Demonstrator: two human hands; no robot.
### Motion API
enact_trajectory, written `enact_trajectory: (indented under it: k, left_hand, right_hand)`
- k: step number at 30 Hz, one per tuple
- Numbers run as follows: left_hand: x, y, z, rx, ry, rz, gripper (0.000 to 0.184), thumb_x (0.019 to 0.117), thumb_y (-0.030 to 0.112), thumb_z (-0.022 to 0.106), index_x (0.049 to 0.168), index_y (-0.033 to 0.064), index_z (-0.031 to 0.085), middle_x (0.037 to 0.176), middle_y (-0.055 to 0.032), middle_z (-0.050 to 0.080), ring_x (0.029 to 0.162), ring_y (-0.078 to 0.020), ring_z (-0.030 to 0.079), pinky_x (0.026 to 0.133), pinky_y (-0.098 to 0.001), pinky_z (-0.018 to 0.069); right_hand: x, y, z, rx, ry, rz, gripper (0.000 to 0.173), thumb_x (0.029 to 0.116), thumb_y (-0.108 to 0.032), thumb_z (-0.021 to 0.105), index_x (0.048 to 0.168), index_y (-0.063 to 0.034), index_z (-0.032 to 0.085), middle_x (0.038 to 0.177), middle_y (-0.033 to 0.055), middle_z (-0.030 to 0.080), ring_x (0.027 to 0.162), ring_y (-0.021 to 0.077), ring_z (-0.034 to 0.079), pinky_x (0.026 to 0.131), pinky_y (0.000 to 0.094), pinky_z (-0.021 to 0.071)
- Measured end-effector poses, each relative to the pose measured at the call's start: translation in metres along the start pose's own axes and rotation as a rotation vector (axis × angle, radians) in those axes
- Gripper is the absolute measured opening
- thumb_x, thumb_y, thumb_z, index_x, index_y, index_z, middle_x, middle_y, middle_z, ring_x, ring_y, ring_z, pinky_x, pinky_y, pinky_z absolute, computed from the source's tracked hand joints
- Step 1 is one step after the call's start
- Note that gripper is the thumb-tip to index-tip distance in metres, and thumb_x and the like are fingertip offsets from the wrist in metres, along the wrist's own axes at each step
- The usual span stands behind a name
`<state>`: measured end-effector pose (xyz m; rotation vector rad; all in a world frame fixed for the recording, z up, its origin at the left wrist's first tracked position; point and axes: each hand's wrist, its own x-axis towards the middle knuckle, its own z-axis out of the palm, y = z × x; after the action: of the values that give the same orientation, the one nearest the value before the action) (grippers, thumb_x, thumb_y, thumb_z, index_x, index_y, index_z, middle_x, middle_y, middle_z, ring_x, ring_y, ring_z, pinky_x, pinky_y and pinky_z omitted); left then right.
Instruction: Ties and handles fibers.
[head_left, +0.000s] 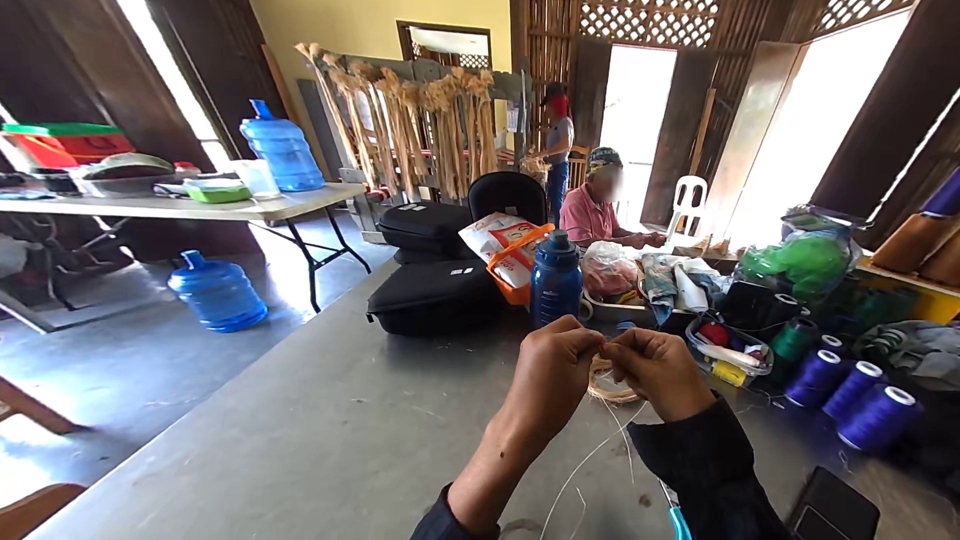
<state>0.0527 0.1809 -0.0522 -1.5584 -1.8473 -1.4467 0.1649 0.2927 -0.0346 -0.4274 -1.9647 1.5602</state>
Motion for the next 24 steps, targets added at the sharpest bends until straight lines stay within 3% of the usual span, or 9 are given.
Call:
enact_trajectory:
  k: [6, 10, 12, 17, 24]
  left_hand:
    - [-0.001, -0.002, 0.003, 0.020, -0.014, 0.085, 0.017, 0.0916, 0.003, 0.062, 0.090, 0.0035, 0.079, 0.080, -0.0048, 0.068, 0.071, -0.0011, 0.062, 0.068, -0.0130, 0.0501]
    - [0.000, -0.005, 0.008, 0.005, -0.016, 0.160, 0.024, 0.0908, 0.000, 0.061, 0.108, 0.0020, 0.077, 0.081, -0.0068, 0.068, 0.071, -0.0074, 0.063, 0.071, -0.0187, 0.0523]
    - [0.001, -0.007, 0.009, -0.005, -0.012, 0.179, 0.026, 0.0906, 0.000, 0.060, 0.111, 0.0027, 0.077, 0.080, -0.0061, 0.068, 0.071, -0.0071, 0.063, 0.071, -0.0182, 0.0519]
    - [0.001, -0.009, 0.006, -0.068, -0.020, 0.157, 0.017, 0.0918, 0.002, 0.062, 0.098, 0.0031, 0.078, 0.081, -0.0045, 0.069, 0.073, -0.0006, 0.063, 0.072, -0.0122, 0.0515]
    - [0.002, -0.011, 0.006, -0.193, -0.017, 0.052, 0.011, 0.0896, 0.003, 0.066, 0.092, 0.0019, 0.077, 0.083, -0.0019, 0.069, 0.073, 0.0032, 0.064, 0.071, -0.0114, 0.0541]
  right_hand:
    - [-0.003, -0.005, -0.003, -0.044, 0.024, 0.053, 0.010, 0.0957, -0.001, 0.068, 0.086, -0.0014, 0.070, 0.061, -0.0038, 0.062, 0.045, -0.0023, 0.045, 0.043, 0.0145, 0.0346]
    - [-0.004, -0.006, -0.006, -0.052, 0.007, 0.075, 0.009, 0.0955, -0.002, 0.068, 0.087, -0.0016, 0.069, 0.061, -0.0040, 0.061, 0.044, -0.0025, 0.044, 0.042, 0.0143, 0.0331]
    - [-0.004, -0.006, -0.007, -0.052, 0.001, 0.081, 0.009, 0.0957, -0.002, 0.068, 0.087, -0.0015, 0.069, 0.061, -0.0042, 0.061, 0.044, -0.0026, 0.044, 0.042, 0.0143, 0.0329]
    - [-0.004, -0.006, -0.009, -0.037, -0.019, 0.084, 0.010, 0.0962, -0.002, 0.067, 0.086, -0.0016, 0.070, 0.060, -0.0042, 0.061, 0.043, -0.0027, 0.042, 0.041, 0.0146, 0.0323]
    - [-0.004, -0.008, -0.007, 0.033, 0.002, 0.113, 0.011, 0.0972, -0.002, 0.066, 0.086, -0.0012, 0.069, 0.059, -0.0028, 0.061, 0.041, -0.0021, 0.040, 0.039, 0.0148, 0.0301]
